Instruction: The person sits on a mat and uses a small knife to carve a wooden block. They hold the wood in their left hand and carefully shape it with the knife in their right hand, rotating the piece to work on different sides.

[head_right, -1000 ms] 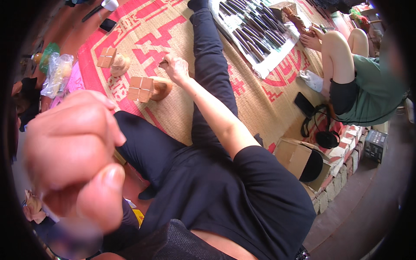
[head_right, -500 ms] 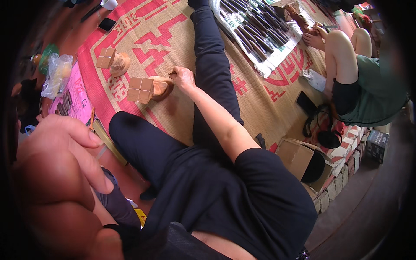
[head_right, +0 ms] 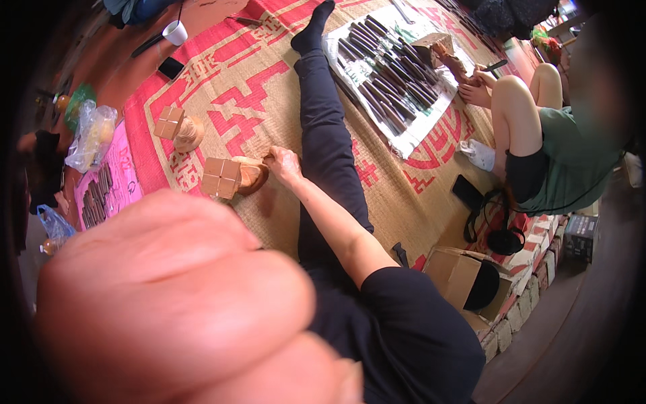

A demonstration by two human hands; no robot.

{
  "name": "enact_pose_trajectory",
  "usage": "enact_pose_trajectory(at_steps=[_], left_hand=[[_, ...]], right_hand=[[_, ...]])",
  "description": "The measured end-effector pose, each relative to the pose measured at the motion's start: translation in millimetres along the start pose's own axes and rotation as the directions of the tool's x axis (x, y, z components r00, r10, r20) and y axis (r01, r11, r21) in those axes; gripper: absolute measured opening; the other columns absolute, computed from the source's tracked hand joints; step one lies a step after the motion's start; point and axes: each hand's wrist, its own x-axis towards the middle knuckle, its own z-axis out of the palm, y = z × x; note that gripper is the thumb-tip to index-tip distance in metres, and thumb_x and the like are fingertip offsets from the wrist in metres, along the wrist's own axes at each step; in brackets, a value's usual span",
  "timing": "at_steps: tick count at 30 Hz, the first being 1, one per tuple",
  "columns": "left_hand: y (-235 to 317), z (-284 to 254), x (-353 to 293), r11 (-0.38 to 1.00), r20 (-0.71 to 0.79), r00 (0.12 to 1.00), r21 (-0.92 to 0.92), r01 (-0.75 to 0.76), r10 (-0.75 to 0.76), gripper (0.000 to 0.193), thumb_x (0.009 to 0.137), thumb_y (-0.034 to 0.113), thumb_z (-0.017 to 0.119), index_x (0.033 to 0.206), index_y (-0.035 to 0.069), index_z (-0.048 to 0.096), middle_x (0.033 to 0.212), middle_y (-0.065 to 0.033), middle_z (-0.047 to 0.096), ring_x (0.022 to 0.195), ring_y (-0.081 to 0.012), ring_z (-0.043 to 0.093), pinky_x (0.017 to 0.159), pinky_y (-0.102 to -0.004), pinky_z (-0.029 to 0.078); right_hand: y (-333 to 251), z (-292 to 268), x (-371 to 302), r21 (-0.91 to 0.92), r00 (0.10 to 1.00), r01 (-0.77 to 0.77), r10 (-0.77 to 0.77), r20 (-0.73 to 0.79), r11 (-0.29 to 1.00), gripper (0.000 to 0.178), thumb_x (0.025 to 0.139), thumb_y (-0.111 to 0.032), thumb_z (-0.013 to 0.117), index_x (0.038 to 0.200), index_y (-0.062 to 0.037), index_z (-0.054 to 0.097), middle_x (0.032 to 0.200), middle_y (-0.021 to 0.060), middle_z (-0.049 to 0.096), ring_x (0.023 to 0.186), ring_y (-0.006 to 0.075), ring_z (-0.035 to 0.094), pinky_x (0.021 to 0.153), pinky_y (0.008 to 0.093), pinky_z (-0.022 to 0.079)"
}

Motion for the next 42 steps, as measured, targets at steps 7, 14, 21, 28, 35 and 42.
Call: enact_pose_trajectory(at_steps=[7,14,21,28,35,42], left_hand=[[-1.1,-2.4,-2.4,0.999,0.012,0.999,0.009,0.036,-0.036,0.022,0.068,0.012,0.061,0.052,0.004,0.048,0.052,-0.0076,0.045,0.049,-0.0237,0.049,0.056,-0.0379,0.044],[-1.4,-6.1,-5.7,0.997,0.026,0.997,0.034,0.074,-0.075,0.022,0.069,0.012,0.061,0.053,0.004,0.049,0.052,-0.0077,0.046,0.049,-0.0241,0.049,0.056,-0.0384,0.044],[-1.4,-2.9,-5.3,0.997,0.017,0.998,0.047,0.058,-0.058,0.022,0.070,0.012,0.062,0.053,0.004,0.050,0.052,-0.0079,0.046,0.050,-0.0246,0.050,0.056,-0.0390,0.043],[-5.2,-0.1,-3.1,0.995,0.011,0.998,0.081,0.056,-0.057,0.022,0.071,0.011,0.062,0.053,0.004,0.050,0.052,-0.0081,0.047,0.050,-0.0251,0.050,0.056,-0.0395,0.043],[-7.6,0.2,-0.5,0.995,0.003,0.999,0.091,0.037,-0.038,0.023,0.072,0.011,0.063,0.054,0.004,0.051,0.052,-0.0083,0.048,0.051,-0.0255,0.051,0.056,-0.0400,0.043],[-9.2,-0.3,-2.2,0.995,0.011,0.997,0.069,0.078,-0.079,0.023,0.073,0.011,0.063,0.054,0.004,0.052,0.052,-0.0085,0.048,0.051,-0.0260,0.051,0.056,-0.0405,0.043]], right_hand=[[1.9,2.6,0.0,0.087,0.999,0.014,-0.011,-0.036,0.996,0.018,0.078,-0.019,0.072,0.089,-0.0044,0.071,0.087,0.0159,0.070,0.082,0.0310,0.068,0.074,0.0388,0.052],[3.1,7.7,1.3,0.098,1.000,-0.021,0.020,0.011,0.995,0.019,0.079,-0.019,0.069,0.091,-0.0039,0.070,0.088,0.0139,0.071,0.084,0.0266,0.069,0.074,0.0364,0.052],[0.0,-0.8,-2.5,0.107,1.000,-0.009,0.008,0.004,0.994,0.019,0.080,-0.020,0.068,0.089,-0.0033,0.069,0.088,0.0167,0.070,0.084,0.0314,0.068,0.075,0.0397,0.052],[-3.8,-0.9,-3.7,0.124,0.998,-0.051,0.046,0.039,0.991,0.019,0.079,-0.018,0.068,0.089,-0.0018,0.067,0.090,0.0194,0.068,0.087,0.0346,0.067,0.076,0.0423,0.050],[-7.2,-4.6,-5.3,0.114,0.997,-0.072,0.069,0.032,0.991,0.018,0.078,-0.017,0.068,0.087,-0.0009,0.067,0.087,0.0189,0.069,0.086,0.0337,0.067,0.074,0.0416,0.051],[-5.5,-1.4,-0.8,0.048,0.997,-0.067,0.064,0.050,0.997,0.020,0.079,-0.021,0.070,0.090,-0.0037,0.070,0.088,0.0154,0.071,0.084,0.0301,0.068,0.074,0.0386,0.051]])
